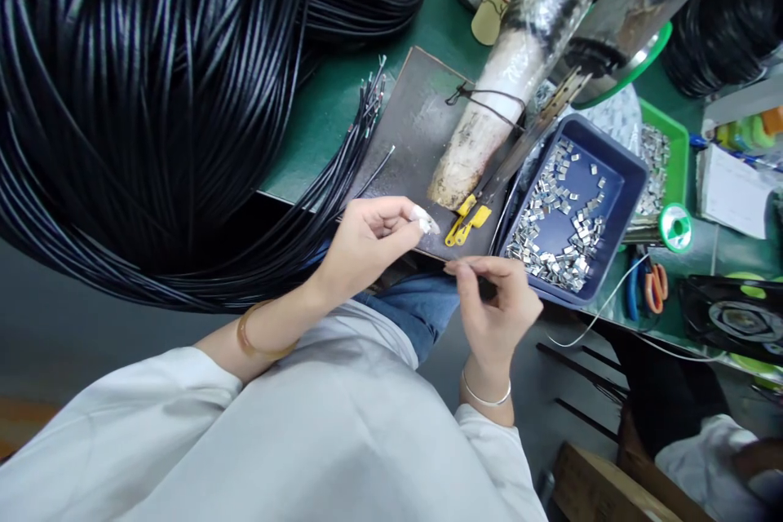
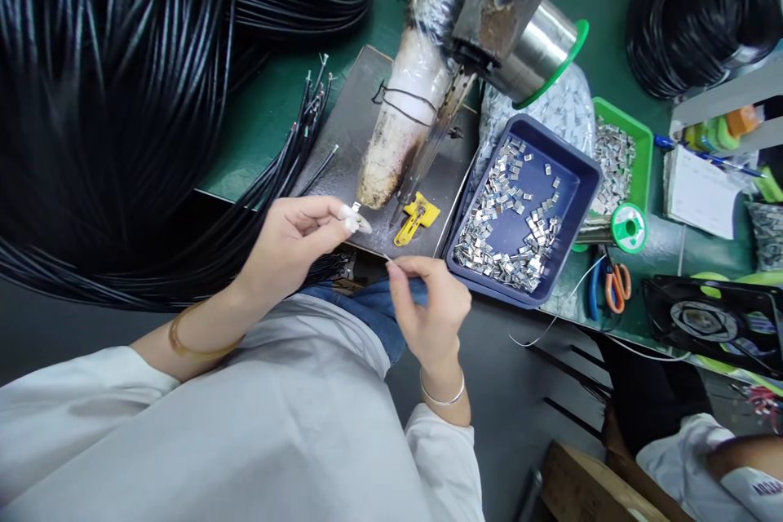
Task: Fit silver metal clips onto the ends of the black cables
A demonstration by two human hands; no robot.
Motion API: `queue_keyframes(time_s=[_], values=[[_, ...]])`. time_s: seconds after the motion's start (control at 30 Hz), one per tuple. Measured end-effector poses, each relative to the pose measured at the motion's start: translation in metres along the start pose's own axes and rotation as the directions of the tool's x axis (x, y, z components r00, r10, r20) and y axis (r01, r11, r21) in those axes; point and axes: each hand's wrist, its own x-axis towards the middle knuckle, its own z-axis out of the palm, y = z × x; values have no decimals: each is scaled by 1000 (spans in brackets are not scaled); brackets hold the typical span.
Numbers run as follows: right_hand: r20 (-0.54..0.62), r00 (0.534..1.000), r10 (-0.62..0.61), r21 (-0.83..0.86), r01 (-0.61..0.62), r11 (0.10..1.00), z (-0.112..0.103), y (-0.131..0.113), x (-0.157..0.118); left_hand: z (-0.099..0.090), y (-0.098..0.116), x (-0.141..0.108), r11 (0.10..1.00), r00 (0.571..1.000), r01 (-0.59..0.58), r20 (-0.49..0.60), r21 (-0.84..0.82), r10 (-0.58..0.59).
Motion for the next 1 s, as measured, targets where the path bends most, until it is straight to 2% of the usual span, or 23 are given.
queue_keyframes(time_s=[0.07,0.13,0.23,0.37,0.5,0.57,0.7,0.87,1.0], values=[[116,984,-132,-86,142,986,7,-1,-1,-10,-2,-2,999,999,-11,-53,-32,9],[205,950,-237,-115,263,958,17,-3,-2,-19,-2,-3,997,994,-29,-111,-78,20],[212,927,-309,-136,342,930,35,-6,0,-30,2,-4,984,984,-68,-172,-163,39],[96,951,-295,-291,310,905,57,-13,6,-36,10,-7,952,975,-68,-224,-298,-1],[64,970,-235,-478,236,846,69,-22,14,-36,11,-11,919,980,-4,-184,-394,-75],[91,968,-233,-483,248,840,68,-24,15,-37,10,-13,911,984,29,-149,-412,-99],[124,940,-318,-370,341,864,59,-18,9,-39,8,-16,892,984,62,-120,-448,-128],[38,966,-256,-354,253,900,57,-15,4,-40,7,-17,877,983,70,-117,-475,-142],[76,968,-241,-409,250,877,68,-24,11,-40,4,-18,877,983,69,-115,-476,-140]])
